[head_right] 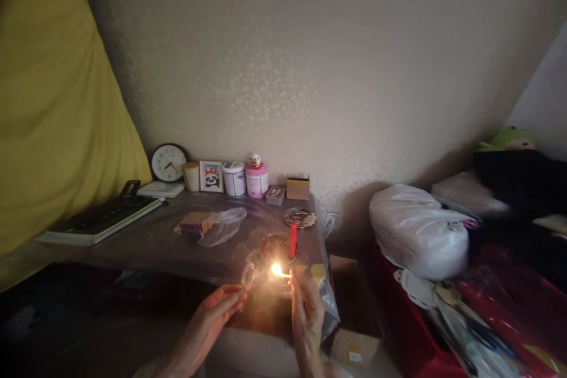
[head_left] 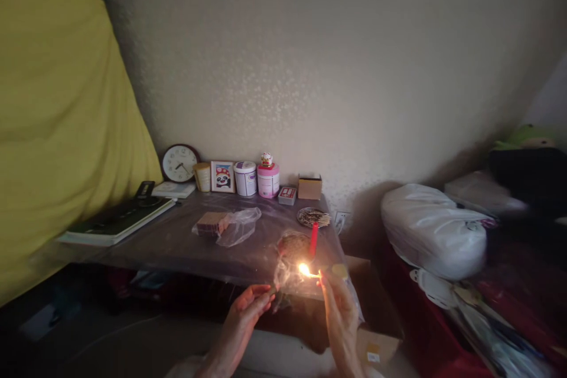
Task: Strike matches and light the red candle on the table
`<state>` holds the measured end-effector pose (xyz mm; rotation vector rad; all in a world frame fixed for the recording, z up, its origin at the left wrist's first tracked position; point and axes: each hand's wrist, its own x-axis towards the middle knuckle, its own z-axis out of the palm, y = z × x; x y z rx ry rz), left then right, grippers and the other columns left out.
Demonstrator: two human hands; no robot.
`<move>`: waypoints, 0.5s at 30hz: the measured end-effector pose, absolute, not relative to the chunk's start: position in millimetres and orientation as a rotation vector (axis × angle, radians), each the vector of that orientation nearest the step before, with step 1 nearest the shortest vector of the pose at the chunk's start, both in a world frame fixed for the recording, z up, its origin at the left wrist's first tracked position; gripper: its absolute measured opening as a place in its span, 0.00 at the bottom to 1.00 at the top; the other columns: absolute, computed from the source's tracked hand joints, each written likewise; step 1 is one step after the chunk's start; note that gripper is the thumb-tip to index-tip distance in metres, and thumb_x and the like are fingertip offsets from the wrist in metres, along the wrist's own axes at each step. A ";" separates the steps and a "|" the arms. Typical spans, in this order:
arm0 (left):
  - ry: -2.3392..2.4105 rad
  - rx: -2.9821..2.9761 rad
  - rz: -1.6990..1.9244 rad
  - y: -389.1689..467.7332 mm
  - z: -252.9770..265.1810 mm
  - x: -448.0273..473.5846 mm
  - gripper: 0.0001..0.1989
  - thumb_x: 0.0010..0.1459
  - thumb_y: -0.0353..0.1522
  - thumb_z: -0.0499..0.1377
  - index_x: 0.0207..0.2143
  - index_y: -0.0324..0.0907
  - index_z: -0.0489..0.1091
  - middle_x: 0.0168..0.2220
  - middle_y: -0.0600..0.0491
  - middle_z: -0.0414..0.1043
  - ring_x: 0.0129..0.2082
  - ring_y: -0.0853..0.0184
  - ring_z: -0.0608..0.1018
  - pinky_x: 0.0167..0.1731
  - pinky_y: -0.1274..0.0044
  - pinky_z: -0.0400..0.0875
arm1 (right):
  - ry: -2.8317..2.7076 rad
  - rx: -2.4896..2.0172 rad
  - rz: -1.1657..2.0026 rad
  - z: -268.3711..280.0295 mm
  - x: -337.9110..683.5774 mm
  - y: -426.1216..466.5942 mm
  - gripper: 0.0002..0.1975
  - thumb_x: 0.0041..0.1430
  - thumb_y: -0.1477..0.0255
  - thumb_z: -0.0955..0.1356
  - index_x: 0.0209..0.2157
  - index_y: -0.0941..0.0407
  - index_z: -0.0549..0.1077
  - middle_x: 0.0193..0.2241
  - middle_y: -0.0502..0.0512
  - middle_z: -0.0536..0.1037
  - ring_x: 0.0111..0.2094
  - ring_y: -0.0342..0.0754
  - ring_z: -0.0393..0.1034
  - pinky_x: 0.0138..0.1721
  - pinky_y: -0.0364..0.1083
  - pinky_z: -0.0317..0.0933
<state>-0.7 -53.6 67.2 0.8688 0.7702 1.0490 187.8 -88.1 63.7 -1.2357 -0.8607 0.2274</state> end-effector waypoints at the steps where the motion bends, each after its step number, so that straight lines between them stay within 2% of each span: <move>1: 0.776 0.878 1.052 -50.1 61.9 -4.6 0.11 0.46 0.36 0.64 0.33 0.41 0.74 0.39 0.48 0.77 0.42 0.62 0.74 0.44 0.73 0.65 | -0.836 -1.223 0.269 64.5 188.5 -87.7 0.12 0.47 0.63 0.72 0.31 0.56 0.80 0.31 0.55 0.80 0.33 0.51 0.73 0.34 0.45 0.67; 5: 0.839 0.832 1.058 -35.1 39.3 -21.6 0.14 0.41 0.38 0.67 0.31 0.41 0.76 0.40 0.46 0.78 0.40 0.61 0.75 0.43 0.72 0.67 | -0.749 -1.155 0.442 67.4 192.9 -85.3 0.13 0.48 0.63 0.71 0.32 0.57 0.78 0.30 0.54 0.80 0.33 0.49 0.72 0.35 0.45 0.66; 9: 0.879 0.830 1.061 -21.2 21.7 -37.4 0.17 0.40 0.40 0.67 0.33 0.40 0.76 0.41 0.45 0.78 0.41 0.61 0.76 0.43 0.73 0.68 | -0.619 -1.074 0.552 74.4 195.7 -82.7 0.13 0.46 0.64 0.72 0.32 0.57 0.77 0.29 0.52 0.79 0.32 0.47 0.72 0.35 0.44 0.66; 15: 0.916 0.847 1.065 -7.6 9.7 -49.7 0.17 0.40 0.40 0.67 0.33 0.40 0.77 0.41 0.45 0.78 0.42 0.59 0.76 0.44 0.72 0.69 | -0.592 -1.078 0.547 81.9 201.8 -77.8 0.12 0.46 0.65 0.72 0.31 0.57 0.76 0.25 0.50 0.78 0.30 0.45 0.71 0.32 0.41 0.64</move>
